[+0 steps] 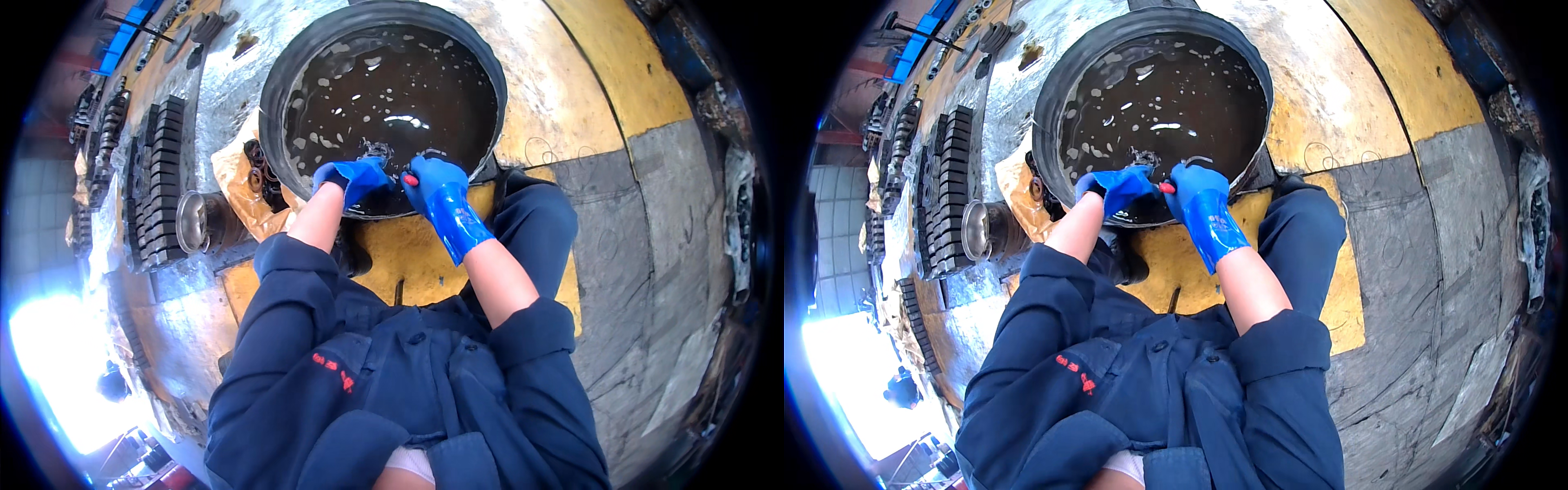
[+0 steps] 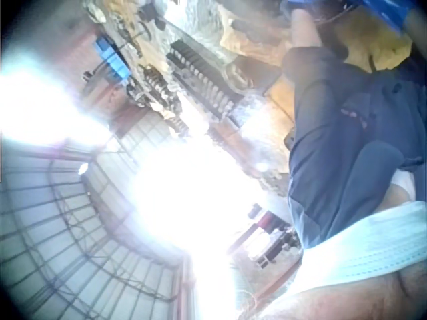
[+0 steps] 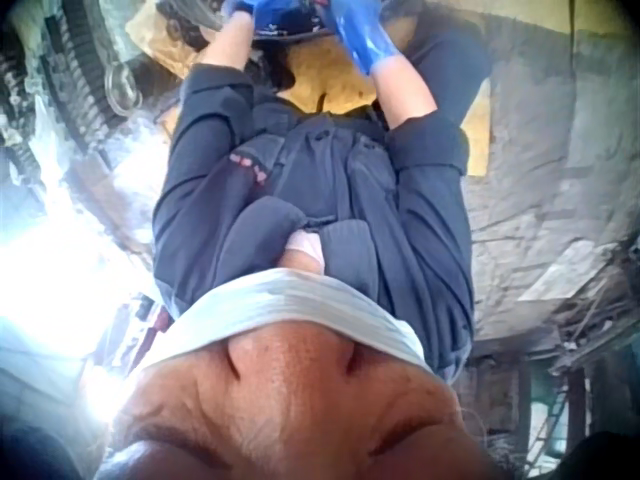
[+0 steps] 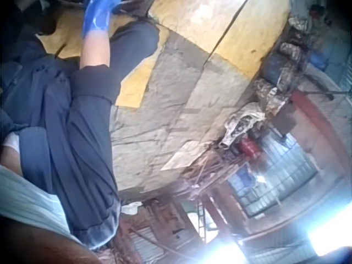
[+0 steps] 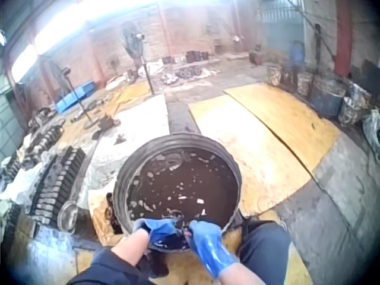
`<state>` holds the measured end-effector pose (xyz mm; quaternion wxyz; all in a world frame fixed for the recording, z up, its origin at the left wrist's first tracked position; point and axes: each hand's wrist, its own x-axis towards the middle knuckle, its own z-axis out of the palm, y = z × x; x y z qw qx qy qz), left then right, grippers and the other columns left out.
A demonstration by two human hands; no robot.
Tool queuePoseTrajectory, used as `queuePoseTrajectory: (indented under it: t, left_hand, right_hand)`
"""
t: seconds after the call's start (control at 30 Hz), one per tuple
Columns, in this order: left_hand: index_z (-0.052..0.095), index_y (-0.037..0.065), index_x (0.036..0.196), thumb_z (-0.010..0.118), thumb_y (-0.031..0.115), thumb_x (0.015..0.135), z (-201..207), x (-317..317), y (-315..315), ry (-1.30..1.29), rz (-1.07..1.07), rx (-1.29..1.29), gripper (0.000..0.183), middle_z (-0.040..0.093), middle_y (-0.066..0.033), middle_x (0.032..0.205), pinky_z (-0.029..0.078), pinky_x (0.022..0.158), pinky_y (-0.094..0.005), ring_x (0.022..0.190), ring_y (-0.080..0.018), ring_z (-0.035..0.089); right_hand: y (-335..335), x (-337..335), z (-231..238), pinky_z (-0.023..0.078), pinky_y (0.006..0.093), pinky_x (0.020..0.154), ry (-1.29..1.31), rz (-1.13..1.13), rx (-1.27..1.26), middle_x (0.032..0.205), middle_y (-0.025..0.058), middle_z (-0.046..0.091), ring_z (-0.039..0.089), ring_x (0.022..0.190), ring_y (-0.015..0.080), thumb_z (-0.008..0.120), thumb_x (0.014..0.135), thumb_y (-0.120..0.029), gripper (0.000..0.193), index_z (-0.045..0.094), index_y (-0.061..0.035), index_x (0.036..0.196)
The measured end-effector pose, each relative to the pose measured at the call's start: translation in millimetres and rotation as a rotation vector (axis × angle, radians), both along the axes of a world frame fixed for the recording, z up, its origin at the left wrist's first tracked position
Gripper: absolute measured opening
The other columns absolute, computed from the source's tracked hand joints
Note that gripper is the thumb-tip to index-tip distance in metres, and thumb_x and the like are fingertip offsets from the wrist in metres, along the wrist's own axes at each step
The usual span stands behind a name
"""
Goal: The person cleans metal ring components by submerging them in a bucket of dark liquid and scrubbing them with a brush. They then place the cleaned items onto a paper-lined surface next to a pile of other parts.
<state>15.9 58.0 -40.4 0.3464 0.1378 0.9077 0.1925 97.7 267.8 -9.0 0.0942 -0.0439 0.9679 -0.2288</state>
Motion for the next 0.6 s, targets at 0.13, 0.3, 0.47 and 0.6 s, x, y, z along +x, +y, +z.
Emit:
queuePoseTrajectory:
  t: [0.13,0.3,0.47,0.6]
  left_hand:
    - [0.071,0.006,0.149,0.083,0.019,0.094,19,-6,-9,-0.281,0.134,0.116,0.058,0.078,-0.0162,0.137,0.051,0.115,-0.0442,0.125,-0.0298,0.071]
    - [0.077,0.005,0.137,0.086,0.007,0.091,25,-6,-20,-0.521,0.301,0.271,0.047,0.080,-0.0064,0.113,0.060,0.089,-0.0363,0.100,-0.0176,0.073]
    - [0.077,0.003,0.137,0.087,0.008,0.090,15,4,-37,-0.354,0.417,0.246,0.049,0.080,-0.0123,0.115,0.061,0.089,-0.0382,0.103,-0.0208,0.075]
    - [0.083,0.002,0.122,0.091,0.017,0.078,-3,-7,-92,0.002,0.098,0.181,0.047,0.082,-0.0172,0.111,0.062,0.094,-0.0390,0.105,-0.0264,0.078]
  right_hand:
    - [-9,-3,4,0.064,0.0529,0.085,0.004,0.014,-0.018,0.106,0.0159,0.082,0.079,0.100,0.0405,0.073,0.101,-0.039,0.026,0.078,-0.0155,0.109]
    - [-10,-4,9,0.064,0.0528,0.086,-0.037,0.007,0.000,0.108,0.0162,0.083,0.080,0.101,0.0407,0.073,0.100,-0.041,0.028,0.078,-0.0151,0.110]
    - [-3,-2,6,0.065,0.0527,0.088,-0.055,-0.018,0.020,0.110,0.0165,0.083,0.080,0.103,0.0402,0.072,0.100,-0.041,0.029,0.080,-0.0157,0.112]
    - [-15,-7,16,0.065,0.0523,0.090,-0.096,0.031,0.009,0.113,0.0161,0.083,0.080,0.106,0.0396,0.071,0.101,-0.042,0.030,0.081,-0.0166,0.114]
